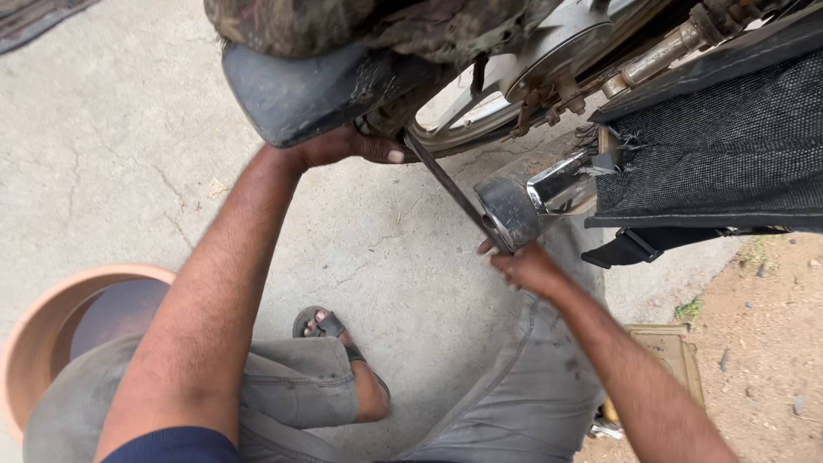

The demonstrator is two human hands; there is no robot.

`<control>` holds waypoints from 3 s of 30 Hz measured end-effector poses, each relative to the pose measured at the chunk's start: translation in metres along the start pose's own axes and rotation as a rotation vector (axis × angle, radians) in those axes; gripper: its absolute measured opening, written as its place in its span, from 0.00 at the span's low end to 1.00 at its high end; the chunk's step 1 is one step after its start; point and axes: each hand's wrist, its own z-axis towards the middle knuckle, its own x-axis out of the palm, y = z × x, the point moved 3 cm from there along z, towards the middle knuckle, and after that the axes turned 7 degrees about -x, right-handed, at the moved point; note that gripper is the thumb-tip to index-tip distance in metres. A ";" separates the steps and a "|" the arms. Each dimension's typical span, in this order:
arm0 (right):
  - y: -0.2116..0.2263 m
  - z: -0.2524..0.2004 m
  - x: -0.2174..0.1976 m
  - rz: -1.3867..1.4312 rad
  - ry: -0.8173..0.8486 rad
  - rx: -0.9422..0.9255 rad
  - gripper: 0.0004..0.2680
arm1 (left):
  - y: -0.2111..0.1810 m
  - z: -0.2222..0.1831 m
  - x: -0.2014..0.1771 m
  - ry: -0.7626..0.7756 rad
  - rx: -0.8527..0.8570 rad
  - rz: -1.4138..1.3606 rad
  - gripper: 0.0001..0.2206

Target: The person uses a long metal pry tool and a wrench to work on the rear wheel area of a motorcycle while sitting on the ground, periodically checking the wheel and the chain.

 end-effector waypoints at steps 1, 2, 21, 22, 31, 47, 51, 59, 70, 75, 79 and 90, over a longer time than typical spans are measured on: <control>-0.010 0.019 -0.011 -0.097 -0.045 -0.043 0.07 | 0.002 -0.002 0.001 0.005 -0.019 -0.051 0.41; -0.016 0.037 -0.020 -0.197 -0.093 -0.077 0.07 | 0.005 -0.003 0.002 0.009 -0.039 -0.101 0.41; -0.022 0.223 -0.066 -0.425 -0.612 -0.597 0.05 | 0.129 0.018 0.076 -0.514 0.154 -0.699 0.15; -0.029 0.232 -0.042 -0.486 -0.591 -0.615 0.04 | 0.143 0.022 0.090 -0.629 0.113 -0.487 0.16; -0.022 0.134 0.140 0.183 0.458 -0.032 0.09 | 0.186 0.092 0.184 -0.449 -0.034 -1.749 0.26; -0.052 0.020 0.052 0.534 -0.453 -0.106 0.19 | 0.161 0.111 0.188 -0.606 -0.220 -1.954 0.24; -0.041 0.030 0.055 0.513 -0.354 -0.147 0.20 | 0.136 0.098 0.167 -0.600 -0.182 -1.899 0.21; -0.008 0.018 0.058 0.553 -0.155 -0.225 0.21 | 0.115 0.068 0.123 -0.650 -0.174 -1.807 0.20; 0.006 0.010 0.074 0.839 0.090 -0.155 0.07 | 0.120 0.067 0.084 -0.542 -0.096 -1.461 0.27; 0.005 -0.013 0.112 0.831 0.016 -0.157 0.12 | 0.085 0.005 0.063 -0.272 -0.178 -0.925 0.36; 0.020 -0.023 0.141 0.864 0.049 -0.220 0.18 | 0.029 -0.017 0.039 -0.221 -0.235 -0.229 0.46; 0.097 -0.016 0.215 1.131 0.109 -0.330 0.19 | 0.030 -0.096 0.106 0.171 -0.495 -0.148 0.30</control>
